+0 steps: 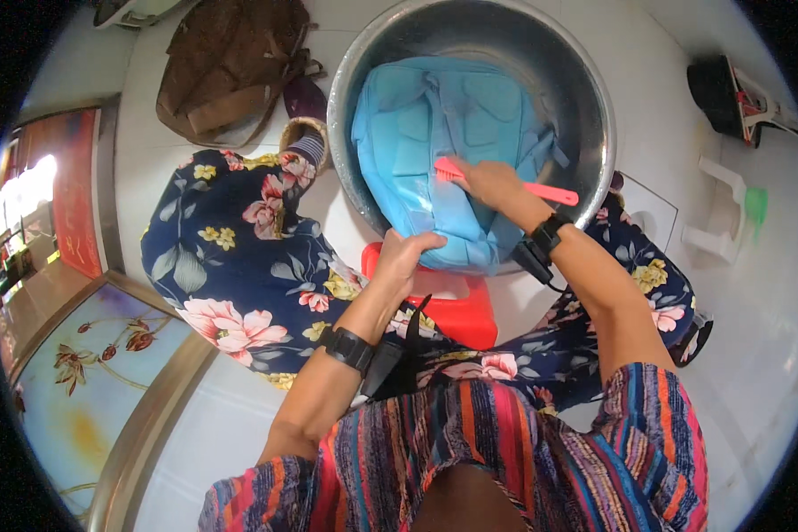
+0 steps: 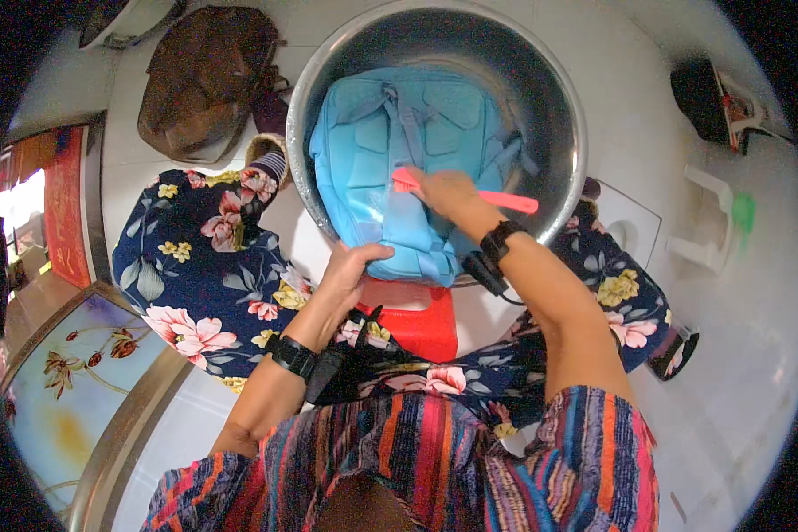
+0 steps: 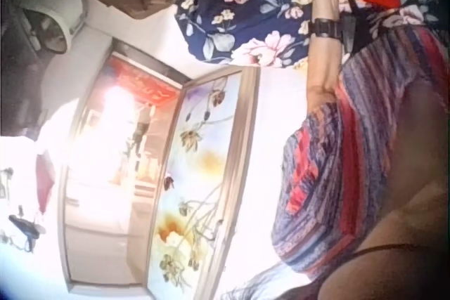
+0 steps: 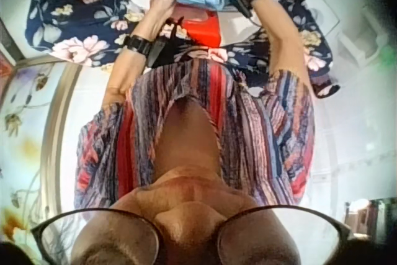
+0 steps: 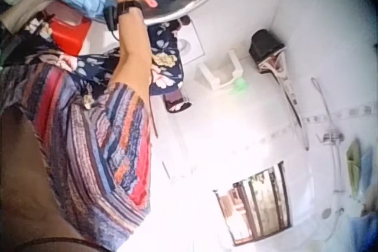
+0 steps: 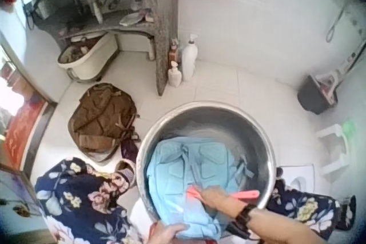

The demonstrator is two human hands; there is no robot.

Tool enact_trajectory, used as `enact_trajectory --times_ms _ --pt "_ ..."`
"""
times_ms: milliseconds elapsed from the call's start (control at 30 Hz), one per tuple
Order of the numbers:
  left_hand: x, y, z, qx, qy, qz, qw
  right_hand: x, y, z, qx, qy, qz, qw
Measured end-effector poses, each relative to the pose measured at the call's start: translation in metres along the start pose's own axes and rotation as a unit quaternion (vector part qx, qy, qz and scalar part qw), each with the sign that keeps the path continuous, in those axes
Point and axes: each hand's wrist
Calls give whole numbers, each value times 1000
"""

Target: The person is hand-washing a blue backpack in a basin using a scrub brush.

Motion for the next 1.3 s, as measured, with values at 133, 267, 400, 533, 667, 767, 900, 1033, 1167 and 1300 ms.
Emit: enact_trajectory --times_ms 133,267,400,533,667,767,900,1033,1167,1300 --pt "-2 5 5 1 14 -53 999 19 -6 9 -11 -18 20 1000" --pt "0 11 13 -34 3 -79 996 52 32 -21 37 -162 78 983" --pt "2 9 9 -83 -31 -77 993 75 68 -63 10 -70 45 996" --pt "-1 9 11 -41 -77 -102 991 31 30 -31 -42 -12 36 998" --pt "-5 9 13 -52 -11 -86 995 36 8 0 -90 -21 51 994" --pt "2 5 8 -50 20 -60 997 78 34 -35 -31 -134 34 990" --pt "7 1 10 -38 13 -48 998 80 58 -58 -30 -70 -56 996" --pt "-6 5 9 -54 -51 -29 997 6 30 10 -96 -48 -14 994" --pt "1 -2 10 -15 36 -20 999 16 15 16 -111 -3 8 994" --pt "10 -5 5 -7 46 11 999 38 35 -31 93 -258 42 961"
Point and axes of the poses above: each hand's wrist, its own y-axis away from the middle knuckle, its own x-axis out of the back of the hand, z = x × y, and after that the axes turned 15 degrees about z, right-handed
